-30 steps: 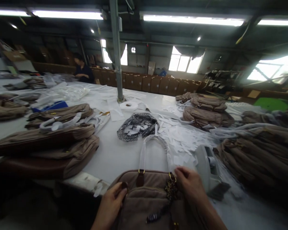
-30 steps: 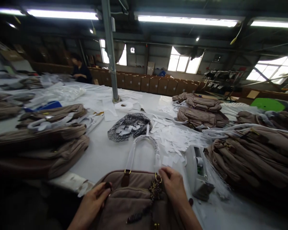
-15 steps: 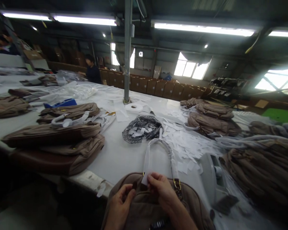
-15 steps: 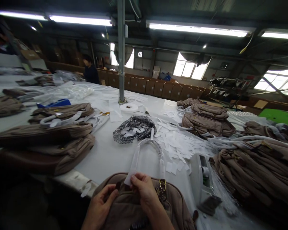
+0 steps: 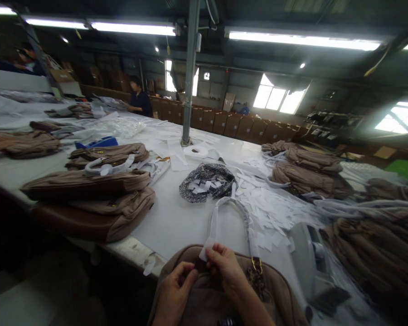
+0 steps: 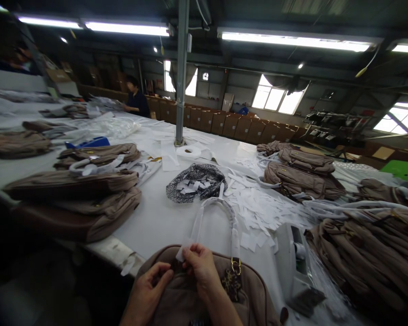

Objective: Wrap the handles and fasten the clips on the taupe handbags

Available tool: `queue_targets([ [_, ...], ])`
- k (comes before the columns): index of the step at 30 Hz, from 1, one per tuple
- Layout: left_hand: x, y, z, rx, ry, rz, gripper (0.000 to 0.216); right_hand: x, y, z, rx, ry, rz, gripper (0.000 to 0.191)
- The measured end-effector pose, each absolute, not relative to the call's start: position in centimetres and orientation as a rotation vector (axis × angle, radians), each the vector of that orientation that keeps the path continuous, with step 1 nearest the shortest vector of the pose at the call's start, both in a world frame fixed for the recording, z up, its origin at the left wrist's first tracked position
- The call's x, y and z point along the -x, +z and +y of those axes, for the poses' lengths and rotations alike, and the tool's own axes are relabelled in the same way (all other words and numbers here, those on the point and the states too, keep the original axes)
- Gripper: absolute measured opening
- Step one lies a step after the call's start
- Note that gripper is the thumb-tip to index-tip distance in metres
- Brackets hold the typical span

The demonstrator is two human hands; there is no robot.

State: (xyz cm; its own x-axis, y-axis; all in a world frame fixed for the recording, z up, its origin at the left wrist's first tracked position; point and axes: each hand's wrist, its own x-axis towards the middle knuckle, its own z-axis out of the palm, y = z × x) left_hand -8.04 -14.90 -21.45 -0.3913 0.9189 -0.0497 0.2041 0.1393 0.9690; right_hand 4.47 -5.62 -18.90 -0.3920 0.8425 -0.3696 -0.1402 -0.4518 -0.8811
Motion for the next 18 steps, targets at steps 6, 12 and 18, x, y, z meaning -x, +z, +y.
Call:
queue_targets([
  [6,8.0,-21.4,-14.8,-1.109,1.303,1.69,0.025,-4.2,-18.7,-5.9,1.127,1.886,-1.165,0.051],
  [12,7.9,-21.5,-14.8,-1.15,1.299,1.718,0.024,-4.2,-18.5,-6.4,1.031,1.766,-1.466,0.04],
  [18,7.9,-22.0,-15.4,-1.121,1.339,1.712,0.03,-4.5,-17.7,-7.1,1.01,1.379,-1.791,0.018],
])
